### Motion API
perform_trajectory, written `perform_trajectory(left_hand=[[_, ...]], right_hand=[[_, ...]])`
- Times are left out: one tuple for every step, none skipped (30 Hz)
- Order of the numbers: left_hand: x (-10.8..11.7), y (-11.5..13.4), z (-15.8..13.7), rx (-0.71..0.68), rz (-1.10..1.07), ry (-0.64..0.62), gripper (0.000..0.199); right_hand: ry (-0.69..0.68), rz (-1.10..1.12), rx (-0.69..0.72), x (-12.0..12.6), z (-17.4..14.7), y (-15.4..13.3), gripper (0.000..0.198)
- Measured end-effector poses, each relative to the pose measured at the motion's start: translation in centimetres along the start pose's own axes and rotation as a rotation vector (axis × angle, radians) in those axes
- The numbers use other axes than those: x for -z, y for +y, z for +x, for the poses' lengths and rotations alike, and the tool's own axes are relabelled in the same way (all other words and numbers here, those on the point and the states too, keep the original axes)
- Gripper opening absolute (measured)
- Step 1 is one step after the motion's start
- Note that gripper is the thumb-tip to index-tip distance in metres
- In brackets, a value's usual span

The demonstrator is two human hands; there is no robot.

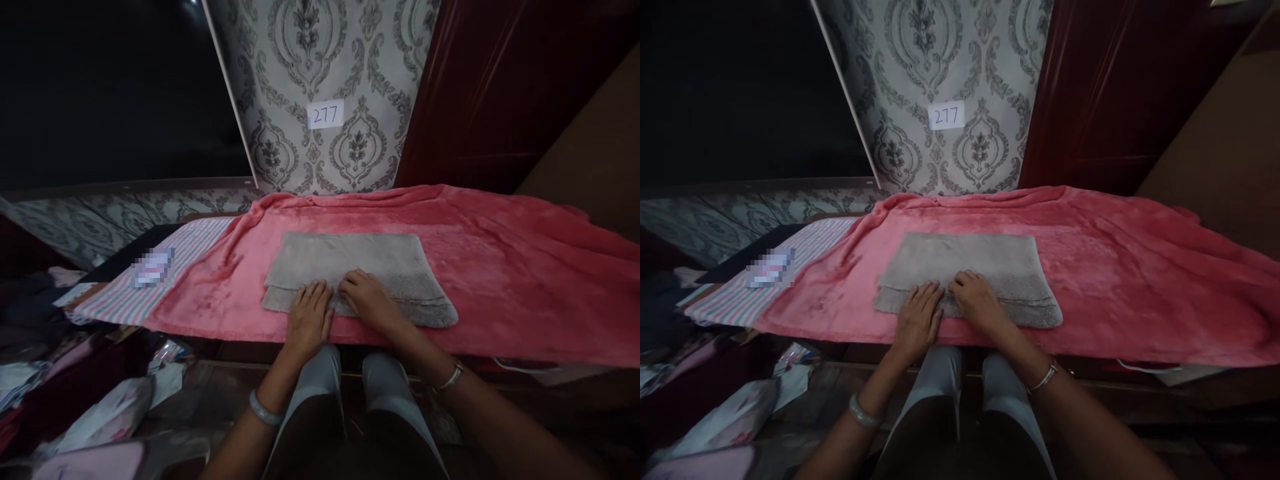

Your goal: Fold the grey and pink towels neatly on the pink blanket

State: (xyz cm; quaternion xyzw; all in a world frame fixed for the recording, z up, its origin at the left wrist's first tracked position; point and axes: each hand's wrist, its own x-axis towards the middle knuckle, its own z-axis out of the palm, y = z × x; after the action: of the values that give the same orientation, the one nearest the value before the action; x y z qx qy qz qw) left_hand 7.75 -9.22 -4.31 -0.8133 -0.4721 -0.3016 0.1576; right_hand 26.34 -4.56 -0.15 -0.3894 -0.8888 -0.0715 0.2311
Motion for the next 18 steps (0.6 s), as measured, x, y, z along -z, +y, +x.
perform_trajectory(left_hand=[[0.0,0.0,0.0,0.001,-0.003,0.001,0.042],[0.0,0.0,-0.1,0.002,-0.005,0.000,0.042],[0.0,0.0,-0.1,0.003,-0.007,-0.003,0.042],[0.0,0.0,-0.1,0.005,-0.008,-0.005,0.042],[0.0,0.0,-0.1,0.007,-0.008,-0.006,0.042],[-0.1,0.0,-0.1,0.009,-0.009,-0.005,0.042],[-0.1,0.0,-0.1,0.011,-0.009,-0.003,0.042],[-0.1,0.0,-0.1,0.011,-0.010,-0.001,0.042],[-0.1,0.0,-0.1,0.011,-0.010,-0.001,0.042],[-0.2,0.0,-0.1,0.010,-0.010,-0.003,0.042],[-0.2,0.0,-0.1,0.009,-0.009,-0.005,0.042],[-0.2,-0.1,-0.1,0.009,-0.010,-0.007,0.042],[-0.2,-0.1,-0.1,0.009,-0.011,-0.008,0.041],[-0.2,0.0,-0.1,0.010,-0.013,-0.009,0.041],[-0.1,0.0,-0.1,0.014,-0.018,-0.012,0.041],[0.0,0.1,-0.1,0.021,-0.025,-0.017,0.041],[0.2,0.1,0.0,0.028,-0.037,-0.029,0.041],[0.5,0.2,0.1,0.035,-0.051,-0.048,0.041]], right_hand=[[0.028,0.011,-0.003,-0.2,-0.1,0.0,0.012],[0.058,0.025,-0.004,-0.4,-0.2,0.0,0.013],[0.090,0.045,-0.004,-0.6,-0.4,0.0,0.015],[0.122,0.069,-0.003,-0.8,-0.6,0.0,0.017],[0.149,0.099,-0.004,-0.9,-0.9,0.0,0.019],[0.169,0.132,-0.008,-1.0,-1.1,0.0,0.019],[0.181,0.168,-0.011,-1.1,-1.3,0.0,0.019],[0.189,0.208,-0.016,-1.1,-1.5,0.0,0.019],[0.198,0.250,-0.027,-1.1,-1.7,0.0,0.019],[0.213,0.294,-0.046,-1.1,-1.8,0.0,0.019],[0.233,0.339,-0.071,-0.9,-1.9,0.1,0.020],[0.255,0.379,-0.101,-0.6,-2.0,0.3,0.022],[0.270,0.409,-0.136,-0.2,-2.1,0.6,0.025],[0.272,0.422,-0.168,0.3,-2.2,1.0,0.029],[0.259,0.419,-0.195,0.8,-2.3,1.6,0.033],[0.236,0.400,-0.217,1.4,-2.3,2.4,0.037],[0.210,0.371,-0.230,2.0,-2.5,3.3,0.040],[0.187,0.332,-0.237,2.4,-2.6,4.3,0.041]])
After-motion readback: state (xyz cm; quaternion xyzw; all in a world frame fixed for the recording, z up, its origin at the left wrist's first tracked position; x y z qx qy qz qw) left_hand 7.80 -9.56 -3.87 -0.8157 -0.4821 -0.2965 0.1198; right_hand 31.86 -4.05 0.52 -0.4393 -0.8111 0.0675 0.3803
